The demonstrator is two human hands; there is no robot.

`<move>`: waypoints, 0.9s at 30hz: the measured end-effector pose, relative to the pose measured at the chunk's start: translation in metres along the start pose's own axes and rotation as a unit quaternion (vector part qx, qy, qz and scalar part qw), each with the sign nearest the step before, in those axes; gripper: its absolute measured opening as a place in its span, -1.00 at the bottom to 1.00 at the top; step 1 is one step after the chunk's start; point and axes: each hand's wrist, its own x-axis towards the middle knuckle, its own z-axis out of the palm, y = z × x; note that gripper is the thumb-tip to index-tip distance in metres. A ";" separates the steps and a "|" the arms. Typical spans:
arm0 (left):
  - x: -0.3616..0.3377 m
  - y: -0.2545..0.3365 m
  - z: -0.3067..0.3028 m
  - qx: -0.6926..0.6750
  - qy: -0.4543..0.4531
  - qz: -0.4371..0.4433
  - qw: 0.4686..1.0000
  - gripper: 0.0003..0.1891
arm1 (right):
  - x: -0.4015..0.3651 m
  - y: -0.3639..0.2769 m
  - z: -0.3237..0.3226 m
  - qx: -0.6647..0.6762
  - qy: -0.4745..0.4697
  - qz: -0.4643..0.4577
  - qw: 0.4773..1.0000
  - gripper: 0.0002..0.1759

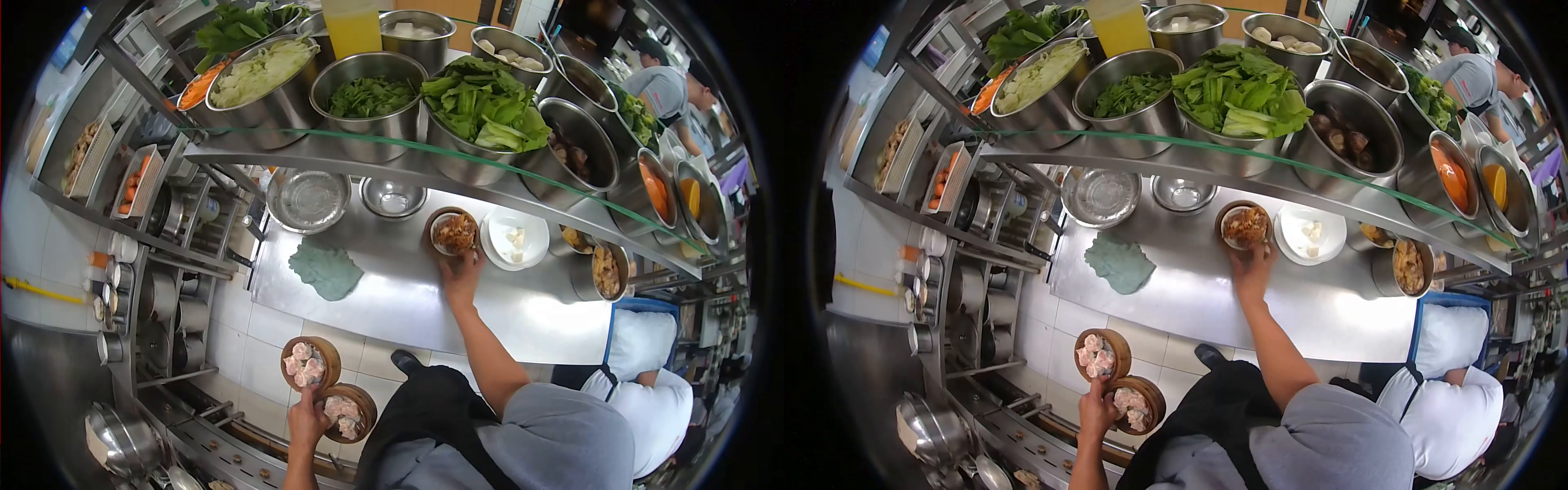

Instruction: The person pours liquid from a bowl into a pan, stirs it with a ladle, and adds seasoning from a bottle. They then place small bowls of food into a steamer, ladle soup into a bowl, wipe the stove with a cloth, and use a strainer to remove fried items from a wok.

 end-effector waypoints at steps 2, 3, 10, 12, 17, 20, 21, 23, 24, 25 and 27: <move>-0.001 -0.008 -0.001 0.002 0.024 0.006 1.000 -0.57 | -0.011 0.008 -0.012 -0.004 -0.019 -0.062 0.998 -0.37; -0.003 -0.012 -0.002 0.001 0.025 0.004 1.000 -0.57 | -0.015 0.007 -0.019 -0.005 -0.021 -0.063 0.998 -0.37; -0.025 -0.049 -0.011 0.012 0.072 -0.027 0.997 -0.56 | -0.035 0.019 -0.052 0.054 -0.168 -0.139 0.974 -0.42; -0.043 -0.060 -0.018 0.035 0.072 -0.074 0.994 -0.50 | -0.050 0.025 -0.052 0.079 -0.177 -0.190 0.963 -0.41; -0.093 -0.106 -0.033 0.042 0.069 -0.166 0.983 -0.54 | -0.091 0.042 -0.036 0.142 -0.321 -0.188 0.917 -0.29; -0.124 -0.127 -0.035 0.026 0.127 -0.203 0.971 -0.56 | -0.108 -0.019 -0.021 0.090 -0.385 -0.261 0.881 -0.31; -0.131 -0.133 -0.032 0.021 0.136 -0.221 0.966 -0.57 | -0.109 -0.035 -0.009 0.076 -0.418 -0.285 0.859 -0.33; -0.154 -0.148 -0.038 0.012 0.175 -0.257 0.950 -0.57 | -0.126 -0.073 0.023 0.125 -0.445 -0.376 0.803 -0.33; -0.165 -0.153 -0.042 0.009 0.197 -0.272 0.942 -0.58 | -0.137 -0.102 0.036 0.139 -0.463 -0.404 0.777 -0.34; -0.181 -0.160 -0.057 -0.004 0.210 -0.292 0.933 -0.58 | -0.155 -0.144 0.043 0.147 -0.481 -0.431 0.749 -0.36; -0.196 -0.176 -0.068 -0.008 0.238 -0.332 0.913 -0.56 | -0.179 -0.201 0.088 0.162 -0.511 -0.490 0.688 -0.33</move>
